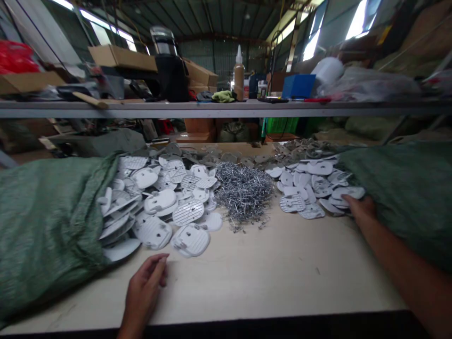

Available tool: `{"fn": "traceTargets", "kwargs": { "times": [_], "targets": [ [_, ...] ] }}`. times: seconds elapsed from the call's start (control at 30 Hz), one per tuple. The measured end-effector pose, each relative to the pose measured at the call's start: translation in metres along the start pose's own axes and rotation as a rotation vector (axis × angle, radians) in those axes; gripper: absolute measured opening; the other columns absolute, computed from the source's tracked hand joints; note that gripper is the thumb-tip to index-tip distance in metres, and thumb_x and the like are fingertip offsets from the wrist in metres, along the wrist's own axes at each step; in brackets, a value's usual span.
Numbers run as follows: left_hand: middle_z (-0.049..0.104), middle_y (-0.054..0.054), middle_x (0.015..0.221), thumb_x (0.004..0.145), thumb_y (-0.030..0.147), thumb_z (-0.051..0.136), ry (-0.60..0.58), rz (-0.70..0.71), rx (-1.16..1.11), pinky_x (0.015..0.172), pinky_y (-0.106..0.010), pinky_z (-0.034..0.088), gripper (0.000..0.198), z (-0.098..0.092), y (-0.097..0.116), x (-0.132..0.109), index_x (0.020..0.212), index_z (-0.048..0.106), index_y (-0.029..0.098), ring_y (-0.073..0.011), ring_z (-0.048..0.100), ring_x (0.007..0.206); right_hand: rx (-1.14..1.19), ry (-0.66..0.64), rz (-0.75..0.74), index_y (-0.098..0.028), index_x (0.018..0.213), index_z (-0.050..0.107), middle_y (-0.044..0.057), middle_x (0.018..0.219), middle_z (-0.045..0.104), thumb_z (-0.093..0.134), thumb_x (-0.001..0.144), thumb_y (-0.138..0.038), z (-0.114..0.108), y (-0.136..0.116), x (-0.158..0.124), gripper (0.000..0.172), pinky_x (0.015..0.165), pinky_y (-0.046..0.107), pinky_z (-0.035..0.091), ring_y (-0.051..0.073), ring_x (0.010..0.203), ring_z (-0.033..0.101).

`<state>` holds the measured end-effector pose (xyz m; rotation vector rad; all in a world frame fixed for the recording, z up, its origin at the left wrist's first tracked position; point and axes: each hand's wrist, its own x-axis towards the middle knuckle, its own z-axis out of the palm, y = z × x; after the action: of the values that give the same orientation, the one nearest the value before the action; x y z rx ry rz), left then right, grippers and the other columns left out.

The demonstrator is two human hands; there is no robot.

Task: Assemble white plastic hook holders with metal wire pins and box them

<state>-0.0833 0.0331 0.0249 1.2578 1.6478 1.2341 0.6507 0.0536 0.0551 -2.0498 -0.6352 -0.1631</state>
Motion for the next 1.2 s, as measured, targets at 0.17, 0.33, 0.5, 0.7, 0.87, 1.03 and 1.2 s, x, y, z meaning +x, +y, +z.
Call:
{"fn": "traceTargets", "kwargs": {
  "times": [0.17, 0.33, 0.5, 0.7, 0.87, 1.03, 1.2],
  "targets": [
    [0.062, 0.001, 0.062, 0.075, 0.072, 0.076, -0.014, 0.000, 0.019, 0.054, -0.030, 0.047, 0.066, 0.002, 0.000, 0.000, 0.107, 0.075, 0.015, -0.0191, 0.058, 0.055, 0.114, -0.042, 0.150, -0.025, 0.108, 0.082, 0.022, 0.114, 0.078, 0.089, 0.071, -0.043, 0.009, 0.006, -0.028, 0.042, 0.090, 0.055, 0.057, 0.046, 0.108, 0.074],
    [0.065, 0.000, 0.066, 0.074, 0.073, 0.074, -0.005, -0.027, 0.074, 0.056, -0.032, 0.049, 0.067, 0.001, 0.000, 0.000, 0.108, 0.075, 0.015, -0.0205, 0.059, 0.058, 0.196, -0.107, 0.119, -0.021, 0.118, 0.079, 0.014, 0.113, 0.080, 0.086, 0.072, -0.046, 0.027, -0.003, -0.066, 0.053, 0.094, 0.050, 0.060, 0.038, 0.104, 0.075],
    [0.066, 0.000, 0.065, 0.075, 0.074, 0.071, 0.003, -0.032, 0.158, 0.064, -0.035, 0.052, 0.067, -0.001, 0.000, 0.001, 0.109, 0.076, 0.016, -0.0230, 0.063, 0.060, 0.064, -0.151, 0.017, -0.014, 0.130, 0.074, 0.019, 0.124, 0.078, 0.067, 0.088, -0.060, 0.041, -0.012, -0.079, 0.062, 0.100, 0.047, 0.057, 0.036, 0.115, 0.073],
    [0.067, 0.000, 0.067, 0.076, 0.072, 0.072, 0.002, -0.034, 0.146, 0.062, -0.034, 0.052, 0.065, -0.001, 0.002, 0.000, 0.110, 0.076, 0.016, -0.0220, 0.062, 0.060, -0.213, -0.135, -0.036, -0.004, 0.138, 0.067, 0.036, 0.141, 0.061, 0.069, 0.085, -0.069, 0.025, -0.018, -0.066, 0.084, 0.106, 0.063, 0.047, 0.053, 0.128, 0.061],
    [0.067, 0.000, 0.070, 0.078, 0.070, 0.073, -0.003, -0.039, 0.114, 0.059, -0.032, 0.052, 0.064, 0.002, -0.002, 0.002, 0.111, 0.076, 0.016, -0.0203, 0.060, 0.059, -0.341, -0.046, -0.170, -0.003, 0.153, 0.054, 0.035, 0.151, 0.053, 0.071, 0.086, -0.066, 0.005, -0.038, -0.061, 0.094, 0.112, 0.060, 0.047, 0.051, 0.136, 0.057],
    [0.065, 0.001, 0.069, 0.080, 0.066, 0.075, -0.008, -0.033, 0.065, 0.056, -0.029, 0.049, 0.059, 0.004, -0.006, 0.001, 0.110, 0.075, 0.016, -0.0186, 0.059, 0.058, -0.077, -0.214, -0.652, -0.015, 0.153, 0.058, 0.022, 0.153, 0.060, 0.067, 0.093, -0.055, 0.007, -0.086, -0.112, 0.073, 0.119, 0.054, 0.046, 0.040, 0.140, 0.058],
    [0.063, 0.001, 0.068, 0.082, 0.062, 0.074, -0.009, -0.007, 0.037, 0.055, -0.029, 0.048, 0.054, 0.003, -0.003, -0.004, 0.109, 0.075, 0.015, -0.0178, 0.058, 0.057, 0.082, -0.654, -0.866, -0.032, 0.157, 0.057, 0.011, 0.153, 0.063, 0.069, 0.097, -0.052, 0.030, -0.137, -0.189, 0.064, 0.119, 0.053, 0.049, 0.036, 0.139, 0.061]
  ]
}}
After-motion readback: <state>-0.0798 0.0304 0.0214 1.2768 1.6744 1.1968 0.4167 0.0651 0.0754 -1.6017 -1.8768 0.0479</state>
